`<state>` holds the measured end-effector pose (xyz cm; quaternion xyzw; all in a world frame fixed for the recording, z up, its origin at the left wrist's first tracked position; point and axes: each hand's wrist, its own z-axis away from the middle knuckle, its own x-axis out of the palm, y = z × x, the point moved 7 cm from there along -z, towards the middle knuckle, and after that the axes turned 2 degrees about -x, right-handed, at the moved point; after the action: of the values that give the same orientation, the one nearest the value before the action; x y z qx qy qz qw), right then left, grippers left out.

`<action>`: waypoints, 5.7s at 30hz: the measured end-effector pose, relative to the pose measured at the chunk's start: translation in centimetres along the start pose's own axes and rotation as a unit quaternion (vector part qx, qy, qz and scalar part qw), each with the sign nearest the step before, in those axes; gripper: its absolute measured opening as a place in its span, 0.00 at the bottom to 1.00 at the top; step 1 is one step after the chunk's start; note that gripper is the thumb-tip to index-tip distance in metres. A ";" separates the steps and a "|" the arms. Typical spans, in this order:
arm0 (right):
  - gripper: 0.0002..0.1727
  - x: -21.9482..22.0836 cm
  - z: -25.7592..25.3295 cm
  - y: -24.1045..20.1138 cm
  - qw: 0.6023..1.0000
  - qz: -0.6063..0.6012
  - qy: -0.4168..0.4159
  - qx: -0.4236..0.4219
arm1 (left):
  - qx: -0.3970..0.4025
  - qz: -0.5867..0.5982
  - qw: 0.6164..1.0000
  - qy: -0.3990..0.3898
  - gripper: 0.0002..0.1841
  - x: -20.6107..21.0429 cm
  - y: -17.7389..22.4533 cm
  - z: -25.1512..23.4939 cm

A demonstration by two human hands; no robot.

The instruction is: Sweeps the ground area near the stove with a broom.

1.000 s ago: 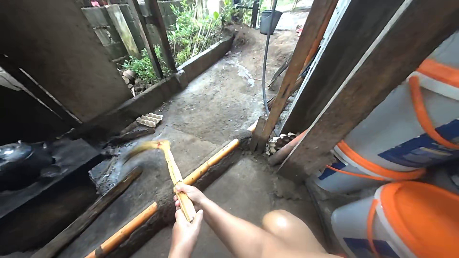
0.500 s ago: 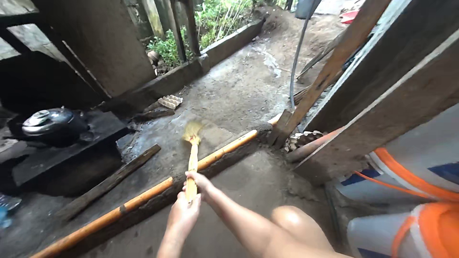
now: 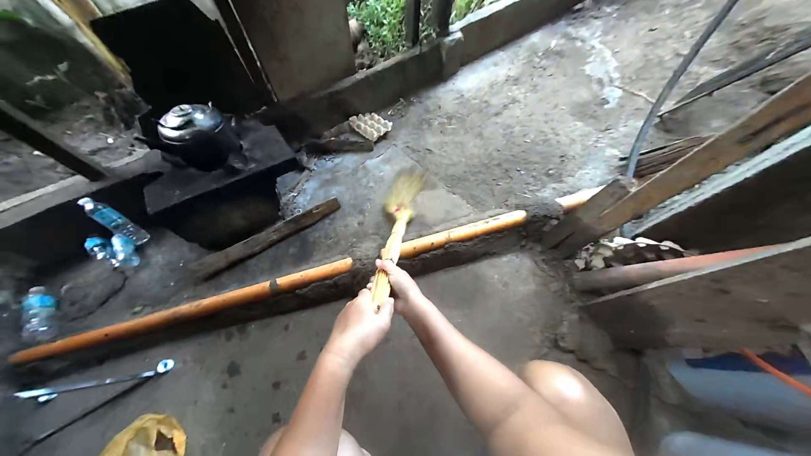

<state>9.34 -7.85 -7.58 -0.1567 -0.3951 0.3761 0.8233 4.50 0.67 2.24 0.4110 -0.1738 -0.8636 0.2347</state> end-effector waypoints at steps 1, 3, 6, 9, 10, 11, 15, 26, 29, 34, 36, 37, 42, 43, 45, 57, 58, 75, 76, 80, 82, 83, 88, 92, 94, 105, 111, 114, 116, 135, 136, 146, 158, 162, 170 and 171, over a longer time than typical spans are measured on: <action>0.11 0.2 0.2 0.1 1.000 0.009 -0.017 0.018 | -0.008 -0.009 1.000 -0.001 0.26 0.2 0.4 0.4; 0.11 0.2 0.4 -0.9 0.998 0.027 -0.055 0.001 | -0.002 -0.011 1.000 0.003 0.28 0.9 1.5 0.9; 0.11 -0.5 -0.3 -3.2 0.991 0.014 -0.096 -0.087 | 0.043 0.004 0.999 0.012 0.31 1.9 2.3 0.2; 0.08 -1.0 -0.3 -4.9 0.981 0.003 -0.081 -0.174 | 0.073 -0.001 0.997 0.008 0.32 2.1 1.8 -1.1; 0.07 -1.0 -0.3 -5.0 0.979 -0.003 -0.065 -0.194 | 0.072 -0.010 0.997 0.006 0.32 1.9 1.4 -1.4; 0.06 -1.0 -0.3 -4.8 0.977 -0.011 -0.047 -0.206 | 0.066 -0.021 0.998 0.005 0.31 1.5 1.0 -1.6; 0.09 -0.5 -0.9 -1.0 0.989 -0.023 0.013 -0.144 | 0.015 -0.057 0.998 0.001 0.27 -0.5 -1.0 -1.3; 0.09 0.1 0.7 -4.8 0.985 0.058 -0.100 -0.131 | 0.061 -0.004 0.998 -0.016 0.41 2.3 2.6 0.5; 0.07 -0.7 0.2 -5.4 0.978 0.053 -0.051 -0.193 | 0.066 0.000 0.998 -0.015 0.39 2.4 1.6 -0.9; 0.14 -1.3 -0.8 -3.0 0.986 0.073 0.041 -0.147 | 0.031 -0.033 0.999 0.006 0.26 0.8 0.0 -0.8; 0.13 -0.8 -0.2 -1.5 0.992 0.102 0.037 -0.064 | 0.010 -0.040 0.999 -0.004 0.27 0.6 0.2 0.2; 0.12 -0.4 0.3 -1.0 0.993 0.107 0.028 -0.028 | 0.006 -0.043 0.999 -0.004 0.28 0.6 0.6 0.8; 0.11 -0.1 1.0 -3.7 0.990 0.090 -0.069 -0.088 | 0.062 -0.039 0.997 0.021 0.36 1.4 2.7 2.1; 0.11 -0.2 1.1 -4.7 0.986 0.083 -0.076 -0.119 | 0.081 -0.030 0.996 0.028 0.37 1.7 3.0 2.0; 0.10 -0.5 1.2 -6.2 0.980 0.067 -0.074 -0.175 | 0.108 -0.019 0.994 0.029 0.40 2.2 3.1 1.4; 0.11 -0.1 1.1 -0.9 0.996 0.090 0.001 -0.021 | 0.007 -0.079 0.997 0.010 0.30 0.3 1.1 1.6; 0.11 0.3 1.3 -1.6 0.995 0.090 -0.025 -0.032 | 0.017 -0.075 0.997 0.015 0.32 0.4 1.7 2.0; 0.13 3.9 3.2 2.6 0.994 -0.098 -0.032 0.024 | -0.001 -0.175 0.977 0.123 0.29 -4.3 -1.1 4.4; 0.12 4.4 3.8 2.3 0.991 -0.115 -0.053 0.047 | 0.026 -0.170 0.975 0.139 0.28 -4.4 -0.3 5.4; 0.19 4.8 4.9 -0.1 0.974 -0.166 -0.134 0.073 | 0.161 -0.118 0.961 0.191 0.32 -2.7 2.7 6.6; 0.17 4.1 4.0 -0.9 0.972 -0.169 -0.159 0.027 | 0.161 -0.099 0.971 0.147 0.34 -1.8 2.7 5.5; 0.15 3.7 3.6 -1.3 0.974 -0.164 -0.158 -0.007 | 0.148 -0.092 0.978 0.117 0.35 -1.6 2.4 4.9; 0.09 2.7 3.4 -1.5 0.983 -0.153 -0.024 -0.100 | 0.071 -0.129 0.983 0.107 0.33 -2.4 -0.1 3.1; 0.12 2.5 3.3 0.4 0.992 -0.116 0.016 -0.038 | 0.072 -0.113 0.983 0.129 0.27 -3.8 -0.1 3.8; 0.12 2.1 3.1 0.3 0.997 -0.079 -0.014 -0.008 | 0.105 -0.091 0.983 0.118 0.29 -3.1 1.2 4.7; 0.24 1.4 2.8 -3.0 0.907 0.272 -0.319 -0.029 | 0.166 -0.127 0.975 -0.069 0.30 0.1 4.0 6.0; 0.20 -2.4 0.2 -1.4 0.759 0.597 -0.253 0.056 | 0.165 -0.139 0.972 -0.090 0.29 1.0 4.0 4.8; 0.24 -6.0 -1.7 -6.1 0.672 0.718 -0.174 0.057 | 0.163 -0.134 0.973 -0.092 0.32 1.1 3.8 4.4; 0.25 -7.1 -2.4 -10.6 0.638 0.761 -0.118 0.025 | 0.156 -0.138 0.973 -0.097 0.33 1.1 3.5 4.2; 0.25 -7.4 -6.0 -6.2 0.884 0.454 0.094 -0.054 | 0.100 -0.182 0.969 -0.130 0.31 4.1 2.5 -0.3; 0.25 -6.4 -6.1 -5.6 0.877 0.472 0.080 -0.036 | 0.094 -0.181 0.970 -0.130 0.30 4.0 2.5 -0.4; 0.31 -3.8 -5.7 -8.6 0.921 0.336 0.026 -0.195 | 0.065 -0.173 0.977 -0.111 0.34 3.3 1.2 -1.6; 0.24 -3.6 -5.7 -6.0 0.945 0.315 -0.015 -0.091 | 0.073 -0.090 0.993 -0.036 0.30 2.4 1.4 -2.6; 0.29 -3.4 -5.4 -10.5 0.949 0.250 0.023 -0.192 | 0.085 -0.065 0.994 0.000 0.33 2.0 1.1 -3.0; 0.30 -5.7 -4.1 -2.4 0.904 0.407 0.103 -0.081 | 0.051 -0.049 0.996 -0.045 0.35 3.4 1.3 -4.2; 0.27 -5.6 -4.4 -1.3 0.927 0.362 0.073 -0.065 | 0.042 -0.033 0.997 -0.054 0.35 3.5 1.1 -4.3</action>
<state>11.06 -12.72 -12.64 -0.3690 -0.2741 0.6097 0.6457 6.31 -2.58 -2.01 0.3789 -0.2092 -0.8835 0.1791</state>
